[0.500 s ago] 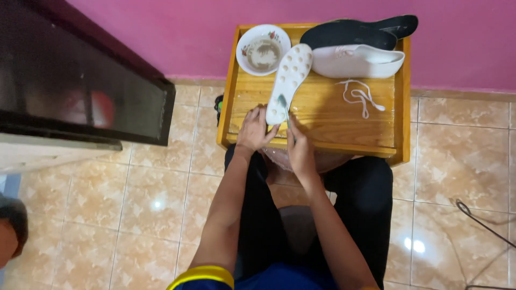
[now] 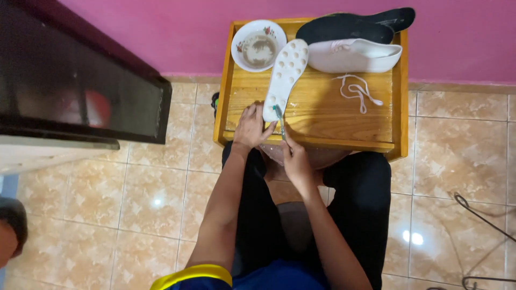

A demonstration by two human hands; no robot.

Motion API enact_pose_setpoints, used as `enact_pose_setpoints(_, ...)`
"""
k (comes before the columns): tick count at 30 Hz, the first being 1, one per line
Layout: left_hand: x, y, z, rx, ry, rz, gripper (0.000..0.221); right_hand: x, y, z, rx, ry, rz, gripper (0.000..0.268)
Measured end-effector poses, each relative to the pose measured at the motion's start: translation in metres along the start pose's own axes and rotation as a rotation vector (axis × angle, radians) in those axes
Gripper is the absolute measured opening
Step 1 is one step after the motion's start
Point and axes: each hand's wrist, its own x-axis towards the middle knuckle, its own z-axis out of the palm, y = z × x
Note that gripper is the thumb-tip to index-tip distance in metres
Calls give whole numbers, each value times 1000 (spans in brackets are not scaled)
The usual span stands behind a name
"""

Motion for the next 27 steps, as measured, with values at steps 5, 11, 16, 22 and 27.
enact_pose_setpoints(5,-5,-9,9,2,-2,-10,55,7,-31,4,38,59,-96,42)
enact_pose_setpoints(11,-5,-3,2,-34,-17,-33,54,-17,-9,1,-154,-85,83,49)
enact_pose_setpoints(16,-6,-10,5,-31,-34,-36,54,-18,-29,-7,-367,-134,151,47)
enact_pose_setpoints(22,-9,-15,11,-56,-86,-51,59,-20,-17,-18,-575,-128,83,50)
enact_pose_setpoints(27,-13,-18,18,-72,-126,-65,53,-2,-32,-15,-608,-176,78,48)
